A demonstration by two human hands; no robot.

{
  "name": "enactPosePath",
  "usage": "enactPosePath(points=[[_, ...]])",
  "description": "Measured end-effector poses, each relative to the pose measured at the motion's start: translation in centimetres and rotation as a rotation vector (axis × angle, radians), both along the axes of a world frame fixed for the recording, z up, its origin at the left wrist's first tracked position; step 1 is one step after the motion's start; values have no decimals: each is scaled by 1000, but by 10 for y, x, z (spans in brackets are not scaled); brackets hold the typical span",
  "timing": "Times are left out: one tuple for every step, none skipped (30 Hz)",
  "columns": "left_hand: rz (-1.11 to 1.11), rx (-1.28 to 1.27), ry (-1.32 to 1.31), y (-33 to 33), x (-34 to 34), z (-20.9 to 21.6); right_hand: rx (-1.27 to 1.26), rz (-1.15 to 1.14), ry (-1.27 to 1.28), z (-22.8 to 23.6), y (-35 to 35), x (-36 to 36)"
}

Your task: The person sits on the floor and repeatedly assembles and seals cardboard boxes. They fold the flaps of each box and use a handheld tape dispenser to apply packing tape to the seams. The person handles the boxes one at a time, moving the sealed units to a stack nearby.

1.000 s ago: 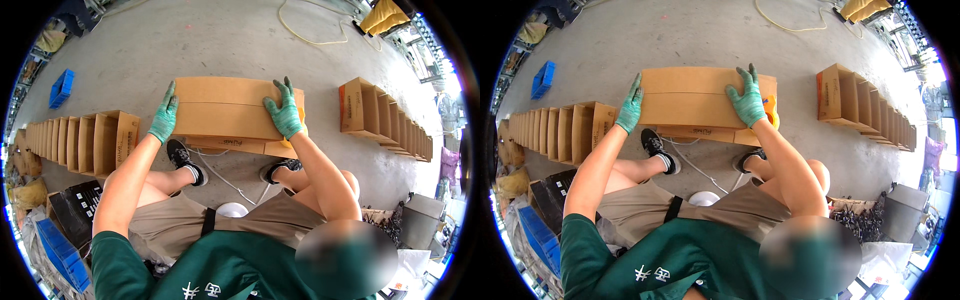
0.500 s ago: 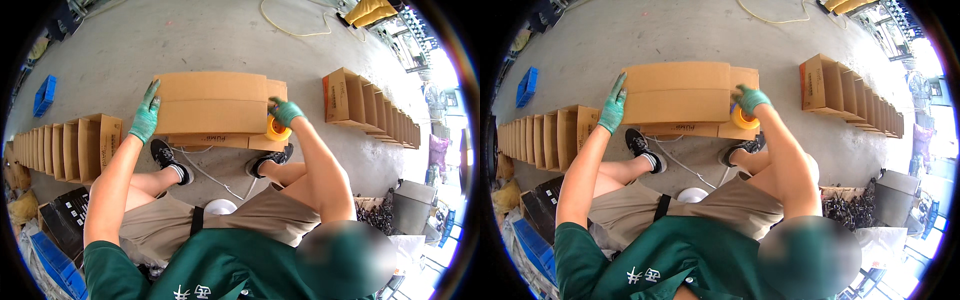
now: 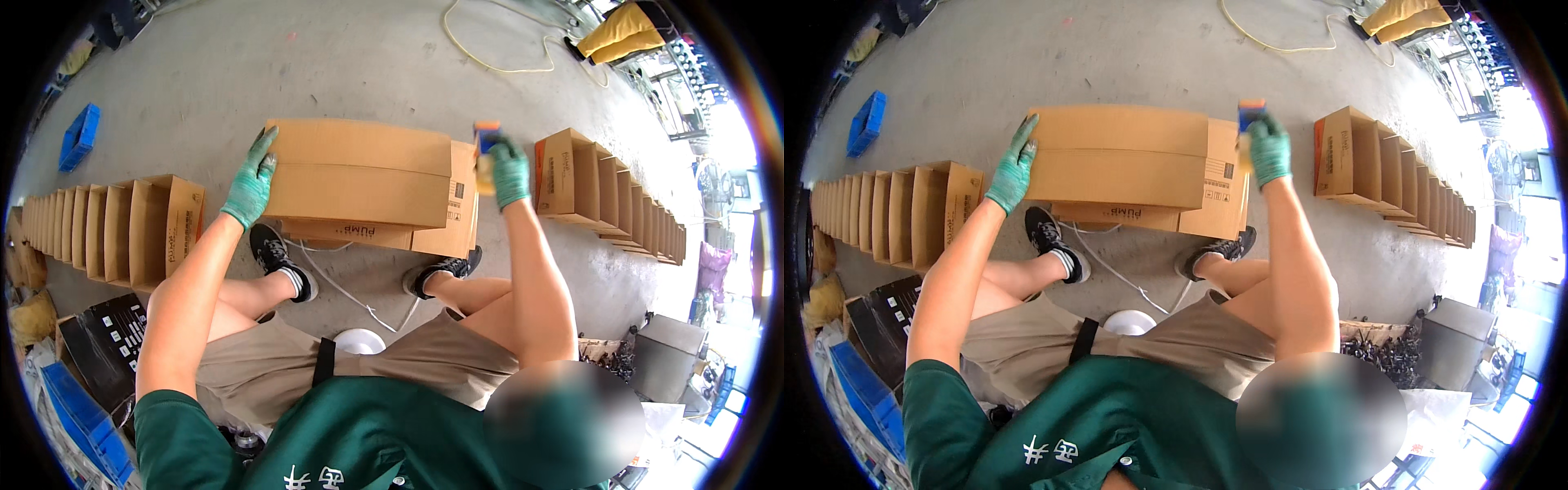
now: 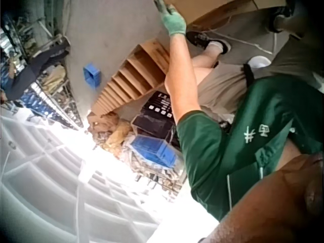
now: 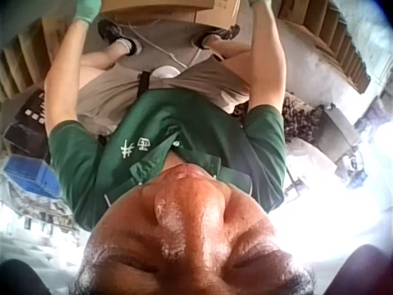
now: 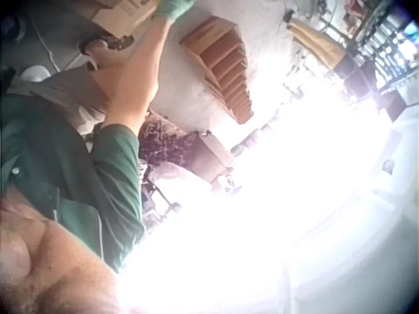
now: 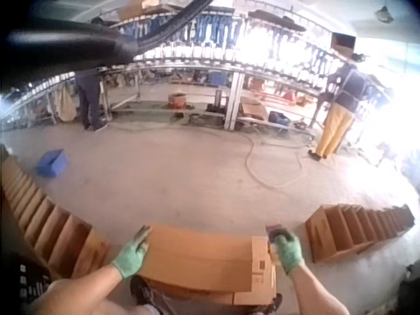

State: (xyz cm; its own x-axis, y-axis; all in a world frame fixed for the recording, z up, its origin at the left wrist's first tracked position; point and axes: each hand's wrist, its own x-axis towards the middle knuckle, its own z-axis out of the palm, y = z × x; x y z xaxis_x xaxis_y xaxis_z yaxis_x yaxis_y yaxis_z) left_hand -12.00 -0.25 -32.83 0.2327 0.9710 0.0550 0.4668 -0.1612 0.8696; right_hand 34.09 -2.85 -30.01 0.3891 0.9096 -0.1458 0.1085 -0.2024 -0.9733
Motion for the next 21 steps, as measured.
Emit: enactPosePath(points=[[-18, 2, -15, 3, 8, 2, 172, -33, -33, 17, 5, 16], [-16, 2, -16, 4, 8, 2, 303, 10, 68, 42, 8, 13], [-7, 4, 9, 4, 5, 0, 332, 62, 228, 78, 4, -8], [-4, 9, 33, 4, 4, 0, 347, 160, 286, 95, 4, -17], [-10, 16, 53, 6, 7, 1, 362, 251, 337, 105, 3, -21], [-11, 10, 50, 7, 9, 2, 327, 304, 312, 107, 6, -29], [-8, 3, 51, 5, 12, 7, 290, 359, 292, 106, 9, -39], [-4, -5, 52, 4, 15, 10, 269, 451, 246, 103, 9, -48], [-5, -3, 61, 4, 15, 11, 211, 570, 201, 102, 11, -55], [-2, -2, 68, 5, 15, 10, 135, 654, 106, 101, 14, -61], [2, 0, 75, 5, 15, 10, 59, 737, 9, 99, 16, -67], [3, 15, 88, 4, 15, 10, 32, 798, -26, 94, 18, -71], [8, 30, 102, 3, 14, 11, -8, 853, -105, 88, 22, -75], [13, 46, 117, 1, 13, 12, 12, 878, -85, 88, 24, -75], [36, 59, 182, 1, 13, 13, 32, 903, -65, 89, 27, -73], [59, 70, 249, 1, 15, 16, 15, 916, -74, 87, 28, -70], [80, 82, 315, 1, 19, 24, -2, 927, -84, 84, 27, -66], [89, 188, 392, 1, 19, 33, -19, 939, -94, 83, 29, -62], [88, 292, 462, 1, 27, 52, -80, 959, -124, 82, 29, -51], [88, 394, 533, -2, 36, 66, -143, 981, -154, 83, 30, -41], [95, 100, 303, -7, 45, 76, -204, 1005, -186, 82, 31, -37]])
